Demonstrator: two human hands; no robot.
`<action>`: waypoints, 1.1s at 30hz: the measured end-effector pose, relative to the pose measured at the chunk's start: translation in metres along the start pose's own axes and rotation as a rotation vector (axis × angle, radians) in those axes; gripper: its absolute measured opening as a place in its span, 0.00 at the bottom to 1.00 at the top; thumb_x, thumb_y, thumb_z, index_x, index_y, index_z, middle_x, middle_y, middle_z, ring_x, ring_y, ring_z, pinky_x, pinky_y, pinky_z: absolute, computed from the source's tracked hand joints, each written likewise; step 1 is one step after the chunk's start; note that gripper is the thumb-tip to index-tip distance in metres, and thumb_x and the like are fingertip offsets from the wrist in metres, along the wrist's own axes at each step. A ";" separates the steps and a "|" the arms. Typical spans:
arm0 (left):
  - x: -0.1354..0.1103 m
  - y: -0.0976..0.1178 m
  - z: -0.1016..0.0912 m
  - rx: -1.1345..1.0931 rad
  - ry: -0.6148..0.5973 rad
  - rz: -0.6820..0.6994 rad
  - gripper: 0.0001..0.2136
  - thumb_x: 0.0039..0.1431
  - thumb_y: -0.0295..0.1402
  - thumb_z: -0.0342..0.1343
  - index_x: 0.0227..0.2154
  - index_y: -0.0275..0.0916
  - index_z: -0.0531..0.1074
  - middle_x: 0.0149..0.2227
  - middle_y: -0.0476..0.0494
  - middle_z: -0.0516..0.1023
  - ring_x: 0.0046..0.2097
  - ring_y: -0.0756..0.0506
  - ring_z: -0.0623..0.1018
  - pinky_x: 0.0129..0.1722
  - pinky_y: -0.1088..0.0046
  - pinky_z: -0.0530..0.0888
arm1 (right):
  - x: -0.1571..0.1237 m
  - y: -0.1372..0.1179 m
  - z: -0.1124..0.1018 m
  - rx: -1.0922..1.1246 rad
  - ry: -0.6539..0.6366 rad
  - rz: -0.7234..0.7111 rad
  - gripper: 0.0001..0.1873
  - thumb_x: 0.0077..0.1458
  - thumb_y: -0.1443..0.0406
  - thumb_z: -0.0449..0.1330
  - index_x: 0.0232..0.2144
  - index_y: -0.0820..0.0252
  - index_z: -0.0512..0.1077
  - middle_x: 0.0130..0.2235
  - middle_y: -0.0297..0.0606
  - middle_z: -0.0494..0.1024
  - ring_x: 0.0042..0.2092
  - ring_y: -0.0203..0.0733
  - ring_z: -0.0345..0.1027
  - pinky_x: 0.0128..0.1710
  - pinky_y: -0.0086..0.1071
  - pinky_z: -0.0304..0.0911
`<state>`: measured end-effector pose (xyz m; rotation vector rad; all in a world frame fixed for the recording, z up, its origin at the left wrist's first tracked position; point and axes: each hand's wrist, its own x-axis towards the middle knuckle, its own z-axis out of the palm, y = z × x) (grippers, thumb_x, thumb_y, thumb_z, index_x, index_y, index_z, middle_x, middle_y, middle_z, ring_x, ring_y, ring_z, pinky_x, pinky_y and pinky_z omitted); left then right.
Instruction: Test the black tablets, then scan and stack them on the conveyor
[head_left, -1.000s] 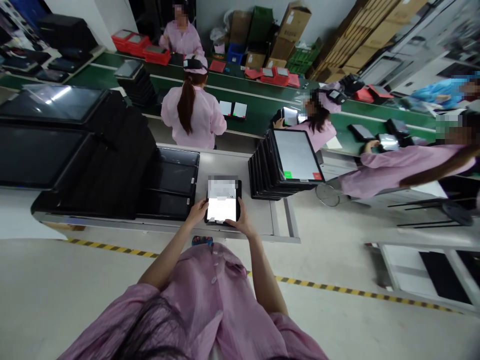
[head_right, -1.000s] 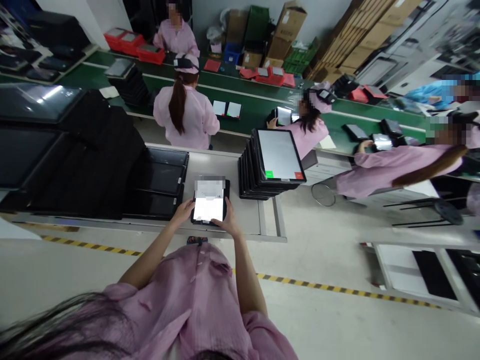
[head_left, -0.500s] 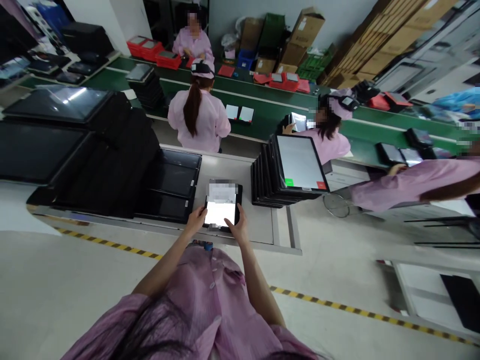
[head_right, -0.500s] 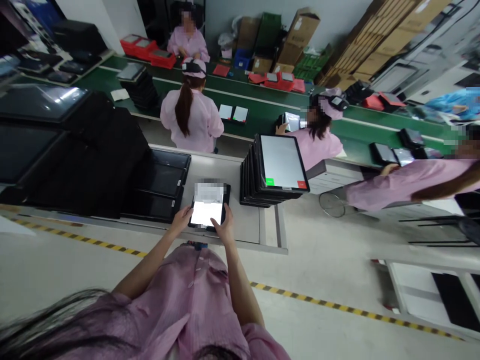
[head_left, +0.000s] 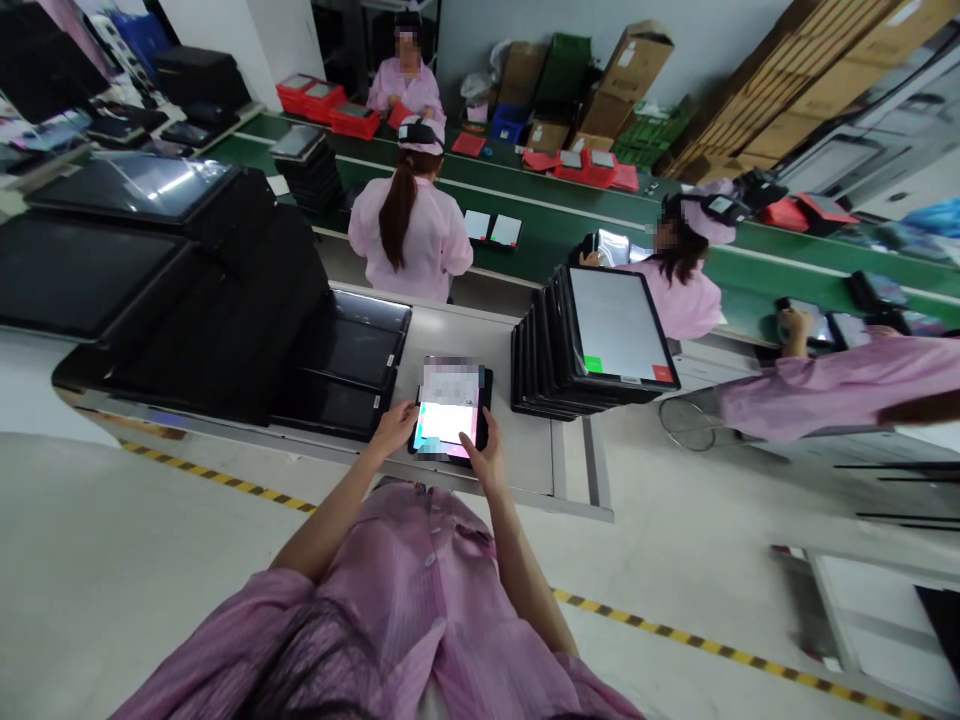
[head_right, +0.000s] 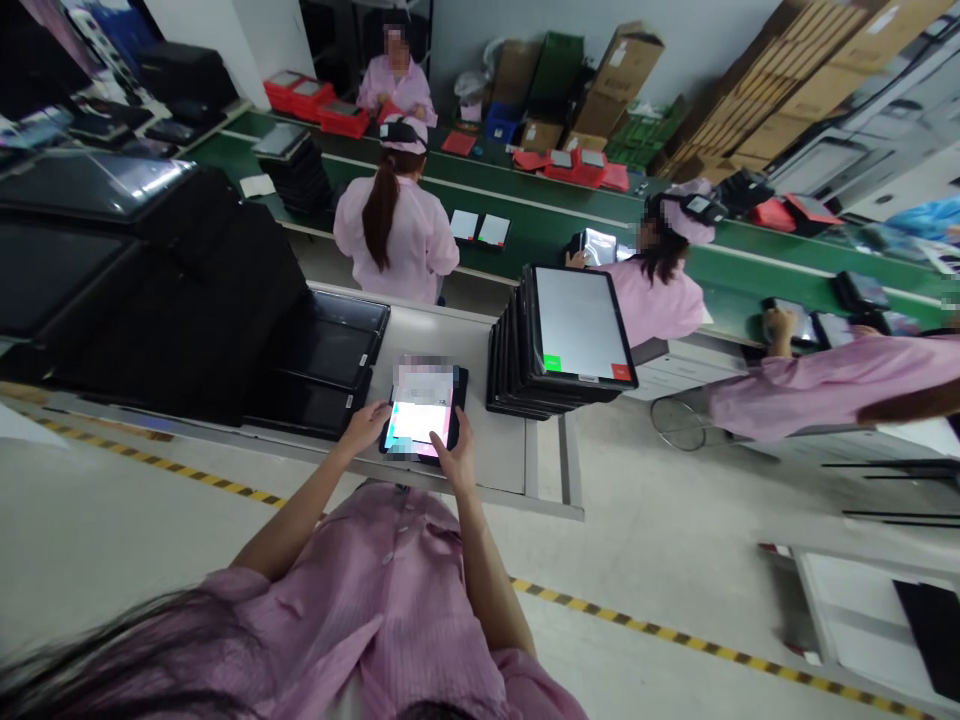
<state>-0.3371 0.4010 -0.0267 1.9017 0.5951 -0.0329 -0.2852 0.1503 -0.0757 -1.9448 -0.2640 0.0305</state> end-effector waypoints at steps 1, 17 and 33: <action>0.001 0.002 0.001 0.014 0.007 0.009 0.19 0.74 0.40 0.57 0.59 0.37 0.82 0.58 0.32 0.88 0.63 0.35 0.85 0.65 0.60 0.77 | 0.000 -0.001 -0.001 0.019 0.003 0.026 0.49 0.63 0.40 0.68 0.76 0.55 0.63 0.77 0.52 0.66 0.77 0.63 0.59 0.77 0.61 0.58; 0.006 -0.001 0.007 -0.034 0.060 0.041 0.14 0.72 0.39 0.60 0.53 0.40 0.82 0.55 0.35 0.89 0.59 0.37 0.86 0.63 0.63 0.79 | 0.012 0.005 -0.009 0.139 0.030 -0.013 0.35 0.67 0.47 0.64 0.70 0.55 0.71 0.72 0.49 0.74 0.73 0.58 0.67 0.77 0.59 0.59; 0.001 0.001 -0.002 0.037 0.017 0.054 0.18 0.76 0.43 0.54 0.56 0.39 0.83 0.58 0.35 0.88 0.62 0.36 0.84 0.63 0.64 0.78 | 0.007 0.004 -0.010 0.049 0.042 -0.055 0.33 0.71 0.47 0.60 0.71 0.55 0.70 0.72 0.49 0.74 0.73 0.57 0.67 0.75 0.58 0.61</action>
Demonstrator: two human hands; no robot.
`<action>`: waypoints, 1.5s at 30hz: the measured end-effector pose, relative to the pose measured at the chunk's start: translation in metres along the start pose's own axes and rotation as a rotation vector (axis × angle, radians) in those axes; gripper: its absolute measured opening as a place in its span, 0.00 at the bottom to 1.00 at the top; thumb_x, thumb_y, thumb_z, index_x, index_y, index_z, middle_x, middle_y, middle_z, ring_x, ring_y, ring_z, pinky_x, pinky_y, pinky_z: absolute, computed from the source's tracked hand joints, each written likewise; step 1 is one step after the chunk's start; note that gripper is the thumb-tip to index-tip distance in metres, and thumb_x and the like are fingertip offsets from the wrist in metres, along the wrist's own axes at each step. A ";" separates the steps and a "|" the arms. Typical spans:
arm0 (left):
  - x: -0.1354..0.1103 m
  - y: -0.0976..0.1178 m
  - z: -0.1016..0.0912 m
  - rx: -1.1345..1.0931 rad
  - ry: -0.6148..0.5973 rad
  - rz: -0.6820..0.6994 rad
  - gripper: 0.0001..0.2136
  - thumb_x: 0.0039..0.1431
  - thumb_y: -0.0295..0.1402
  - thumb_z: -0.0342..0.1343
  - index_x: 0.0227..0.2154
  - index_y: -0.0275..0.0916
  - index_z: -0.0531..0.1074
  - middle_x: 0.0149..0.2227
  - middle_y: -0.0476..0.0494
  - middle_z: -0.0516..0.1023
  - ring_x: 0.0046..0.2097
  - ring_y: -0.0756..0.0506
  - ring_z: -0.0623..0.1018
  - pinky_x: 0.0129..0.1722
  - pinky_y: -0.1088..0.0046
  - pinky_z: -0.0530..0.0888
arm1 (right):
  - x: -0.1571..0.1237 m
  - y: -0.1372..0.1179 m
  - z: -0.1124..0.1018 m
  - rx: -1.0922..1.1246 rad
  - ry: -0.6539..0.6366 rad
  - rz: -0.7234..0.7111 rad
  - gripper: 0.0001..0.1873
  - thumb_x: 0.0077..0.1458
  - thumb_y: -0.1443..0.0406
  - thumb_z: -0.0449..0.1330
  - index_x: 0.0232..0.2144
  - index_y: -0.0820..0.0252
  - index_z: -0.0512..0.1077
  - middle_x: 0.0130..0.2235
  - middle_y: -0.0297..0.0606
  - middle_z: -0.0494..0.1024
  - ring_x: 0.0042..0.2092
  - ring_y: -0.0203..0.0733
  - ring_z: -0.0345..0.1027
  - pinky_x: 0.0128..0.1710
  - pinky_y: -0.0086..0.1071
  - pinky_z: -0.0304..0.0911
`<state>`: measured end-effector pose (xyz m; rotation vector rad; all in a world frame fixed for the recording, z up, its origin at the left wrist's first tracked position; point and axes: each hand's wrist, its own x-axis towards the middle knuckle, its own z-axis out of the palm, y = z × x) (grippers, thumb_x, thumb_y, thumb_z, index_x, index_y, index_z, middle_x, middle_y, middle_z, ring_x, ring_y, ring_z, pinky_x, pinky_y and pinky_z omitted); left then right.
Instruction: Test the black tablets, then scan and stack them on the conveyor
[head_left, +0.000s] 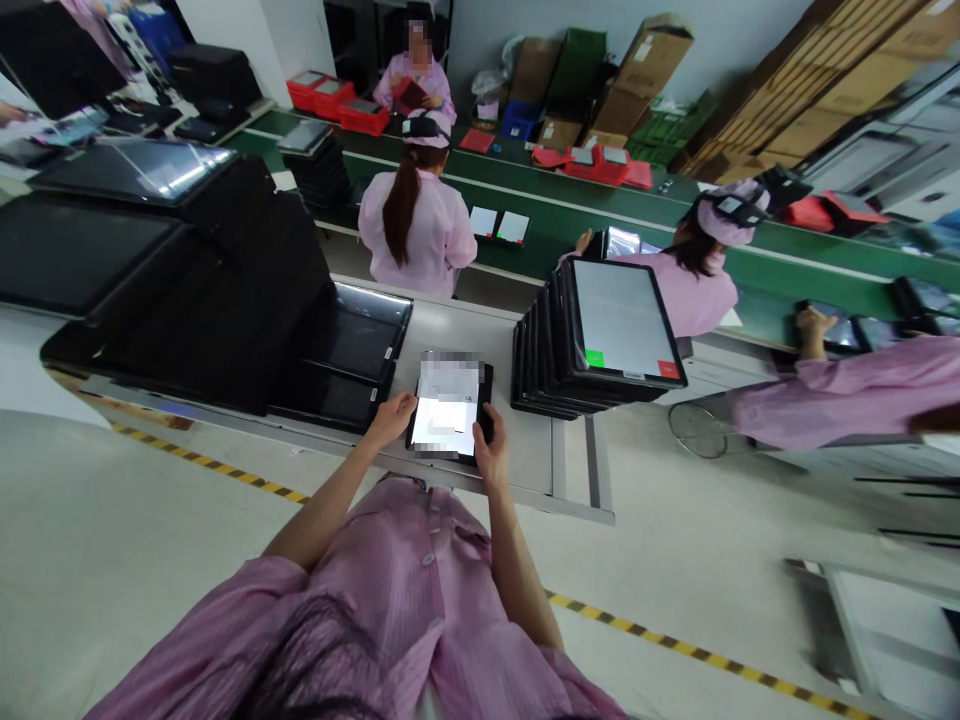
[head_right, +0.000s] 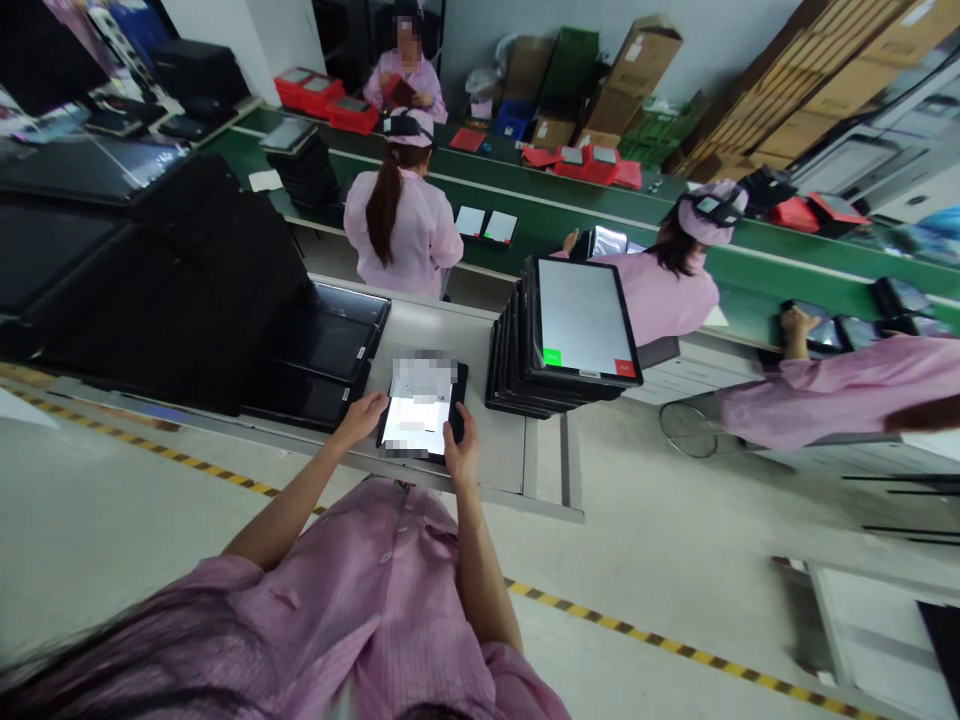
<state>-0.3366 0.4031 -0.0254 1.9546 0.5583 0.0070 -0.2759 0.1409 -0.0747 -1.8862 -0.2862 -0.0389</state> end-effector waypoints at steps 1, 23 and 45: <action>0.000 0.000 0.000 -0.004 -0.002 -0.006 0.19 0.76 0.42 0.55 0.58 0.38 0.82 0.58 0.34 0.88 0.62 0.36 0.84 0.63 0.63 0.77 | 0.000 0.000 0.000 0.009 0.002 0.004 0.33 0.71 0.47 0.60 0.70 0.55 0.70 0.72 0.49 0.74 0.73 0.57 0.67 0.75 0.58 0.61; -0.002 0.011 -0.002 0.036 0.020 -0.009 0.18 0.75 0.38 0.55 0.59 0.38 0.82 0.55 0.37 0.89 0.60 0.37 0.85 0.63 0.65 0.78 | 0.002 0.000 0.002 0.051 0.025 0.009 0.31 0.70 0.49 0.61 0.68 0.56 0.72 0.69 0.49 0.77 0.72 0.56 0.69 0.76 0.57 0.62; 0.005 0.014 -0.003 0.013 -0.018 -0.054 0.19 0.73 0.40 0.58 0.58 0.36 0.82 0.59 0.34 0.87 0.62 0.34 0.84 0.62 0.64 0.78 | 0.009 -0.032 -0.002 -0.217 0.082 -0.303 0.18 0.75 0.55 0.55 0.50 0.52 0.84 0.53 0.46 0.86 0.65 0.57 0.74 0.73 0.62 0.63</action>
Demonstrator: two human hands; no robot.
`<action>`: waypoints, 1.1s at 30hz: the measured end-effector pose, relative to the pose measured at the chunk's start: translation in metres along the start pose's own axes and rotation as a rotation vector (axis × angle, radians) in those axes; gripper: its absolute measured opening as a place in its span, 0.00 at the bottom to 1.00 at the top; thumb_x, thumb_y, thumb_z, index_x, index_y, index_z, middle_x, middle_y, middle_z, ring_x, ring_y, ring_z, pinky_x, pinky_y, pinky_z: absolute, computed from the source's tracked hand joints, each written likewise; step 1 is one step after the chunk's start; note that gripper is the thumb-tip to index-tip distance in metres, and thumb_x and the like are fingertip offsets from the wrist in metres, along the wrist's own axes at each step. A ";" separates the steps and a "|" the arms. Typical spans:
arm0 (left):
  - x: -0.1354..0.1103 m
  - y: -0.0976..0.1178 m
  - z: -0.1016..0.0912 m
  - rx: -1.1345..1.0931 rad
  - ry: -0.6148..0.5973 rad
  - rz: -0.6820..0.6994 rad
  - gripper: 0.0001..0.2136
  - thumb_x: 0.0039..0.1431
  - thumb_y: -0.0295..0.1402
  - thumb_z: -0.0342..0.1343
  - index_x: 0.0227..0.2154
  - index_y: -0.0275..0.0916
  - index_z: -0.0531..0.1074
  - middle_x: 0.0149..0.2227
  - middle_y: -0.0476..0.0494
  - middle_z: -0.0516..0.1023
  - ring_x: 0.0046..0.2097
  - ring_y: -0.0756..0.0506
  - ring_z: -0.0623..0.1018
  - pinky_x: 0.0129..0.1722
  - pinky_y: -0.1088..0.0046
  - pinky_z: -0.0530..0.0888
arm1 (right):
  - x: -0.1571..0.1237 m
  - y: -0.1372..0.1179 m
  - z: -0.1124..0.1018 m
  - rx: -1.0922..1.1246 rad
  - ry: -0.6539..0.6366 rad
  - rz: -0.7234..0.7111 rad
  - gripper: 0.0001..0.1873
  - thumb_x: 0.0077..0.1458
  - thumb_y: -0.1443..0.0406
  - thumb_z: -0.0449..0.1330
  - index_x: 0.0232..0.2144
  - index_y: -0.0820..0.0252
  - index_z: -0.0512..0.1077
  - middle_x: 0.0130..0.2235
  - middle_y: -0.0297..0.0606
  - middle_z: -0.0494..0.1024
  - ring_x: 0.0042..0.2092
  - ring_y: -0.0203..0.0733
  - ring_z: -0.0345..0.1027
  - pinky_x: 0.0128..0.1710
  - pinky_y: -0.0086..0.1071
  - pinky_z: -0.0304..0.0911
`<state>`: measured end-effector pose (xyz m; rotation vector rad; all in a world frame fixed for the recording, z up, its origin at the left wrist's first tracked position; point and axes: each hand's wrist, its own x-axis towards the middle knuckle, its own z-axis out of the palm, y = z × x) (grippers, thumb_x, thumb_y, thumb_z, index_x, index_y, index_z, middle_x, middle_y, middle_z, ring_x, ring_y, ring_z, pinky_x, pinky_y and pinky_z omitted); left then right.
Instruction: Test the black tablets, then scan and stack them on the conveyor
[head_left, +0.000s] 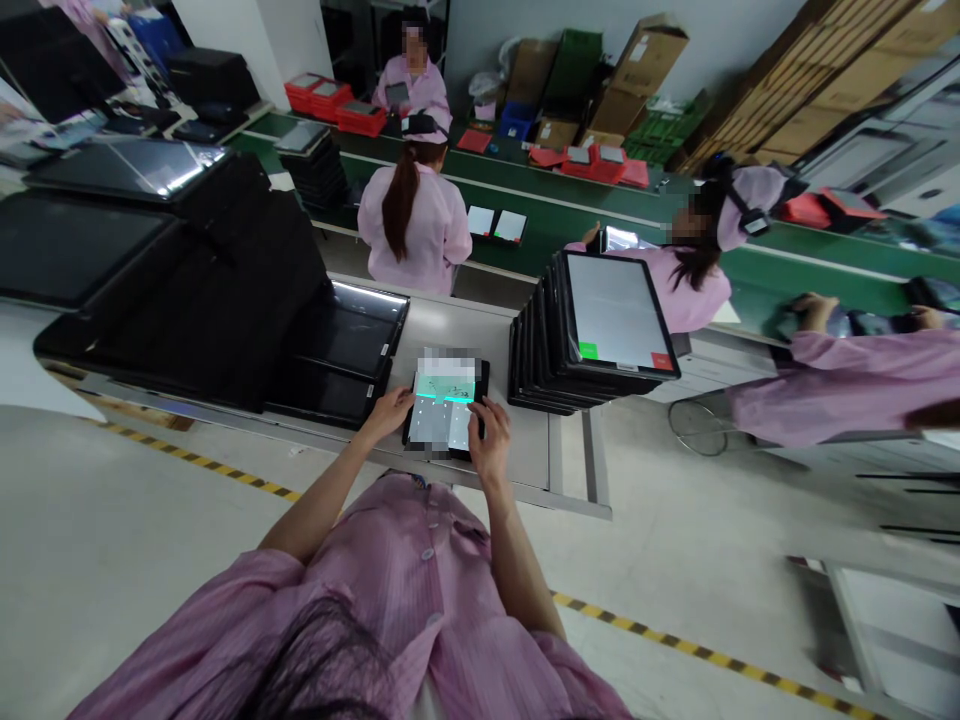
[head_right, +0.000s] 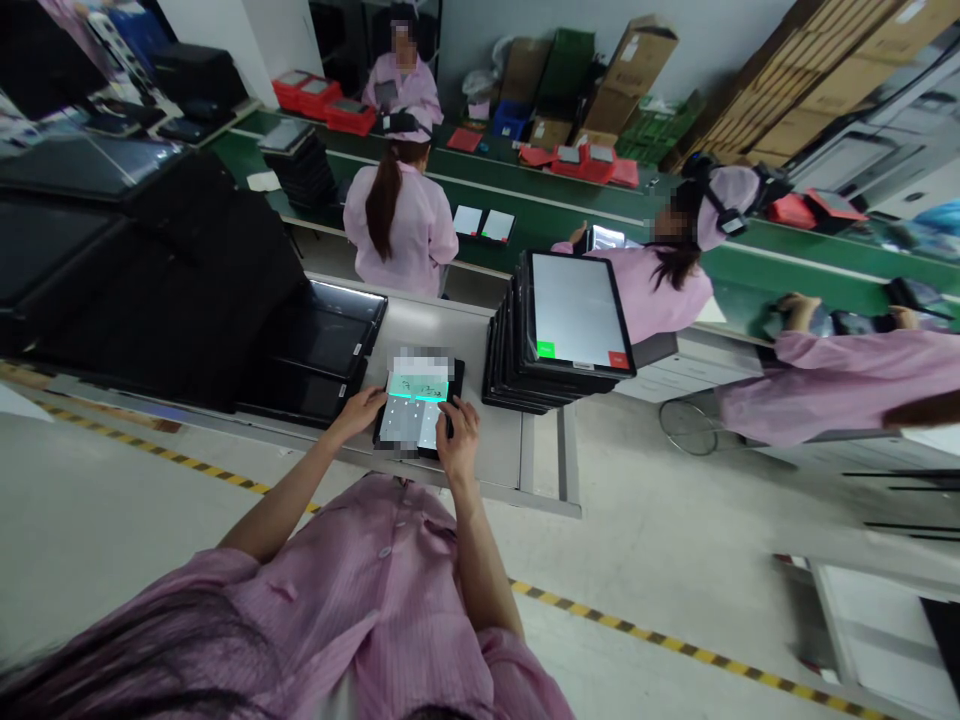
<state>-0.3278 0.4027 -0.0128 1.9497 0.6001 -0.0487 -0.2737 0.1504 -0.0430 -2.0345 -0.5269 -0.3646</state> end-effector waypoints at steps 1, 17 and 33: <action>0.000 0.000 0.000 -0.003 -0.002 0.003 0.19 0.73 0.40 0.58 0.58 0.36 0.82 0.59 0.34 0.87 0.62 0.34 0.84 0.62 0.65 0.78 | 0.001 0.000 -0.001 -0.007 -0.002 0.001 0.19 0.75 0.54 0.55 0.51 0.51 0.84 0.53 0.46 0.86 0.65 0.57 0.74 0.73 0.62 0.63; 0.003 -0.008 0.001 0.001 -0.002 0.032 0.20 0.73 0.46 0.59 0.58 0.40 0.82 0.58 0.36 0.88 0.63 0.35 0.84 0.64 0.63 0.77 | 0.024 0.008 0.007 -0.235 -0.227 -0.146 0.25 0.80 0.53 0.49 0.65 0.57 0.76 0.61 0.48 0.84 0.76 0.58 0.63 0.80 0.65 0.46; 0.005 0.003 0.005 0.127 -0.009 0.003 0.20 0.77 0.42 0.56 0.60 0.36 0.81 0.60 0.32 0.87 0.61 0.36 0.85 0.62 0.65 0.76 | 0.012 -0.006 0.012 -0.201 -0.217 -0.237 0.20 0.79 0.58 0.53 0.63 0.55 0.77 0.59 0.45 0.86 0.72 0.55 0.70 0.79 0.64 0.53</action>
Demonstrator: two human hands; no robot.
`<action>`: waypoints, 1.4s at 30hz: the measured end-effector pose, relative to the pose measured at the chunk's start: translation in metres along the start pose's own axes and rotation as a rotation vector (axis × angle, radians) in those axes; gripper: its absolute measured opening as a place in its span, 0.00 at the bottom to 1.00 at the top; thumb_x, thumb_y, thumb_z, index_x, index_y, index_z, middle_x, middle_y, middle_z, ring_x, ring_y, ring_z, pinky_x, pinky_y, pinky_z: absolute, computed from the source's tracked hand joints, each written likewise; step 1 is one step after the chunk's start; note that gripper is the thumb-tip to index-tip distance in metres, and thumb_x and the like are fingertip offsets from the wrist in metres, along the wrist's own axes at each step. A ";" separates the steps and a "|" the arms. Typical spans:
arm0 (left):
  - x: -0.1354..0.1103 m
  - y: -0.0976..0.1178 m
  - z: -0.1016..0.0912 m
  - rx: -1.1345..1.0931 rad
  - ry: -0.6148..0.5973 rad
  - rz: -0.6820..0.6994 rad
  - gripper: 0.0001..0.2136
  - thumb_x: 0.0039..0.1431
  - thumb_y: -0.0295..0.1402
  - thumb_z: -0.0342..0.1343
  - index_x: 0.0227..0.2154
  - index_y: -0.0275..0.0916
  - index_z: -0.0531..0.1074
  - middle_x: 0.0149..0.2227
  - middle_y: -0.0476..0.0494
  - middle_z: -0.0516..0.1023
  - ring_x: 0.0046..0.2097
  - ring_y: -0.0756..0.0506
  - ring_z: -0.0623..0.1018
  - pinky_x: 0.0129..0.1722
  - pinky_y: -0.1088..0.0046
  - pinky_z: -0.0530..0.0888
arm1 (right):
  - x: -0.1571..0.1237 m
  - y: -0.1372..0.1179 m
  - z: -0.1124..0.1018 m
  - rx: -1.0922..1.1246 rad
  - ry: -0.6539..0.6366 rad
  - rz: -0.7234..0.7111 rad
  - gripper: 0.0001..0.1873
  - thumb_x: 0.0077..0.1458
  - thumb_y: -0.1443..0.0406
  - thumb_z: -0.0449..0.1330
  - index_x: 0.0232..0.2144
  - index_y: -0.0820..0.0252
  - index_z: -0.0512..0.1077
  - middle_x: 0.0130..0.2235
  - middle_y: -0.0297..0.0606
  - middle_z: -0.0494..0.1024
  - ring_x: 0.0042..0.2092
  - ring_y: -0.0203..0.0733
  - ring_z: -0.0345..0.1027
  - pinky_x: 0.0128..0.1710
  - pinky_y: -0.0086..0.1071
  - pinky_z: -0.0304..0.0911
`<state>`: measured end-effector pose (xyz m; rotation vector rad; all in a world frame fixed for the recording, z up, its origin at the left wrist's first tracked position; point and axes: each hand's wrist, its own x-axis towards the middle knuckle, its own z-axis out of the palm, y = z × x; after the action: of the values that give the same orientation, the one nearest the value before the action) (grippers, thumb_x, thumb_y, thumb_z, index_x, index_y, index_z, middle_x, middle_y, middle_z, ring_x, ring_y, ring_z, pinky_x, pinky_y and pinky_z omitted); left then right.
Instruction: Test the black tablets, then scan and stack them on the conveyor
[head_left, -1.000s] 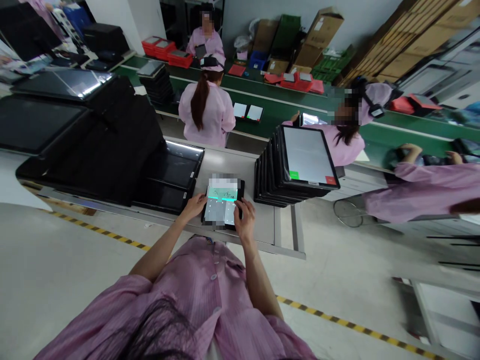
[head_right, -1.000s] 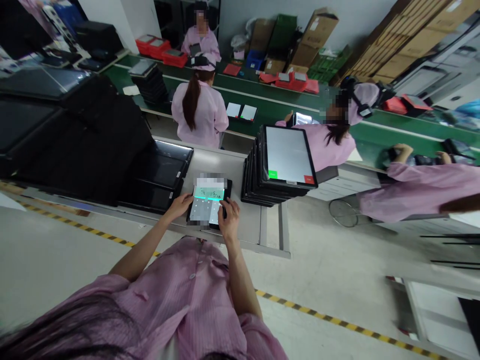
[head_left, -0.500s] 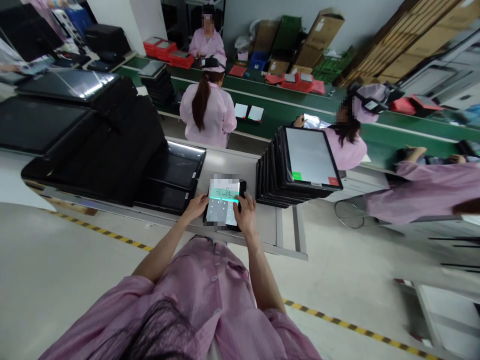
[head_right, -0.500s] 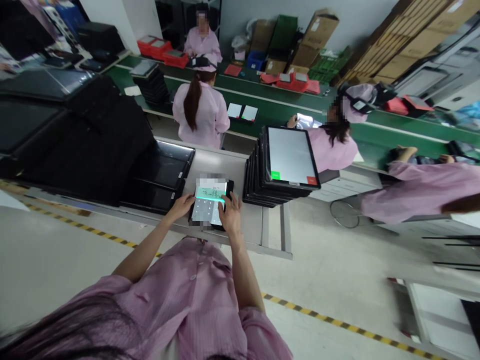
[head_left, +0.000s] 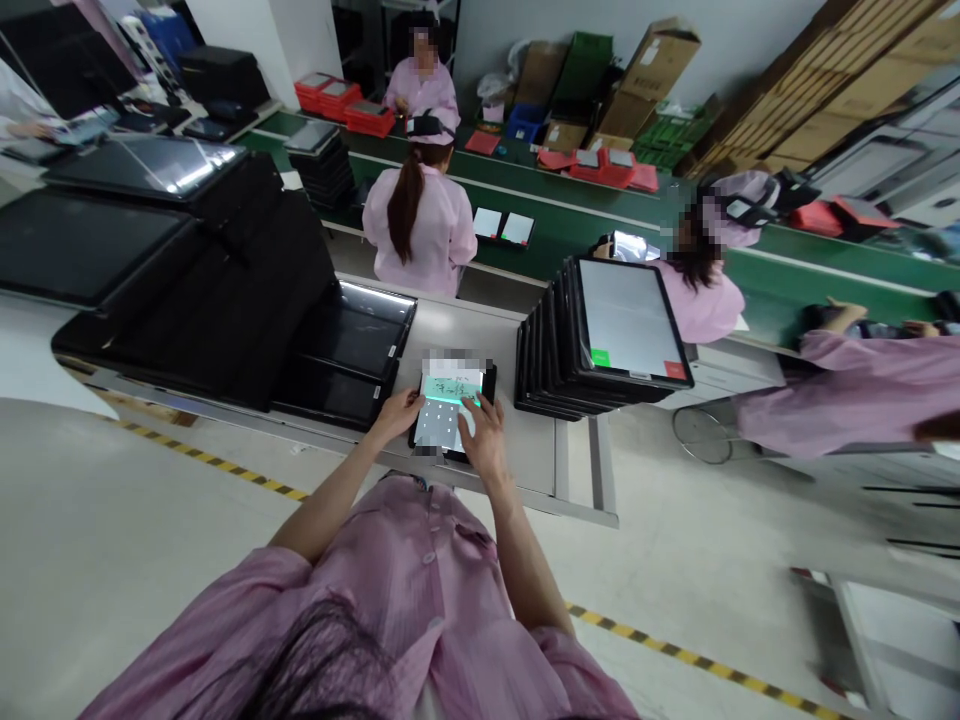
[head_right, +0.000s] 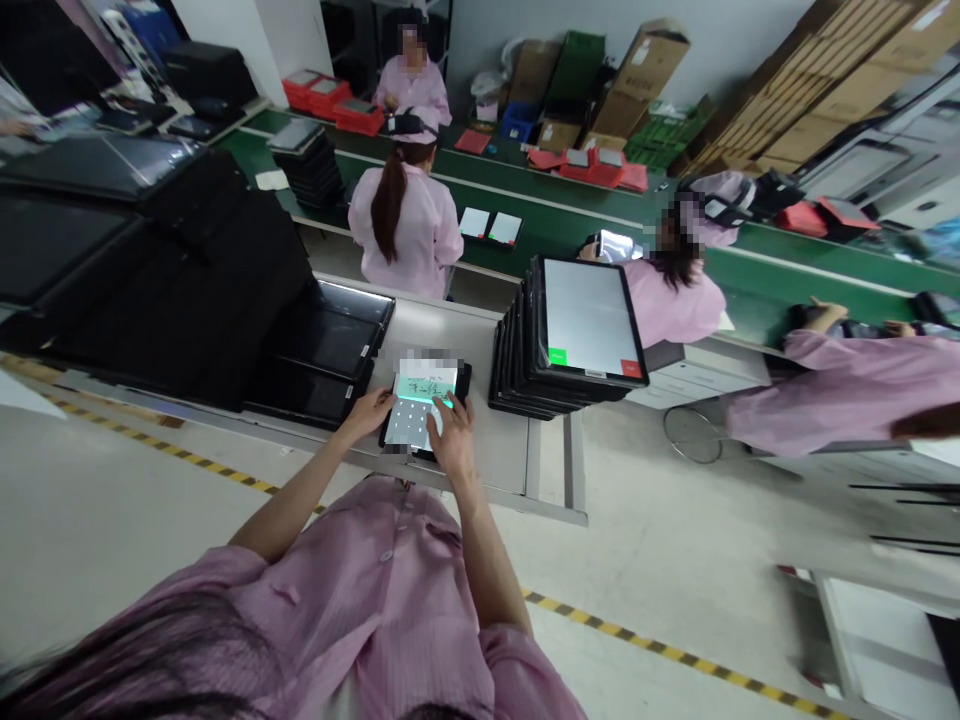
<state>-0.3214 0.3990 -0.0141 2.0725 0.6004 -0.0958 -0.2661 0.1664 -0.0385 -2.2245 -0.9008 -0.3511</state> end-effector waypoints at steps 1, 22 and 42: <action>0.001 0.001 0.001 0.027 0.007 -0.005 0.20 0.76 0.42 0.56 0.60 0.36 0.81 0.59 0.32 0.87 0.60 0.35 0.85 0.62 0.64 0.77 | -0.001 -0.007 0.002 0.017 -0.023 -0.029 0.20 0.79 0.58 0.53 0.64 0.54 0.77 0.59 0.44 0.87 0.73 0.55 0.70 0.79 0.63 0.53; 0.004 0.000 0.003 0.138 0.011 0.006 0.25 0.79 0.51 0.47 0.56 0.39 0.82 0.57 0.33 0.88 0.61 0.32 0.84 0.58 0.64 0.76 | 0.008 0.010 0.007 -0.102 0.043 0.098 0.20 0.79 0.59 0.51 0.62 0.59 0.75 0.58 0.52 0.86 0.72 0.55 0.70 0.78 0.66 0.50; -0.002 0.007 -0.006 0.091 -0.025 0.016 0.23 0.79 0.47 0.47 0.56 0.38 0.83 0.58 0.32 0.87 0.61 0.32 0.84 0.61 0.63 0.76 | 0.006 0.026 0.006 0.131 0.174 0.226 0.24 0.77 0.54 0.52 0.65 0.57 0.74 0.64 0.52 0.81 0.68 0.54 0.73 0.75 0.60 0.60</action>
<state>-0.3207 0.3998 -0.0051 2.1608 0.5731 -0.1420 -0.2442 0.1604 -0.0534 -2.1113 -0.5576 -0.3620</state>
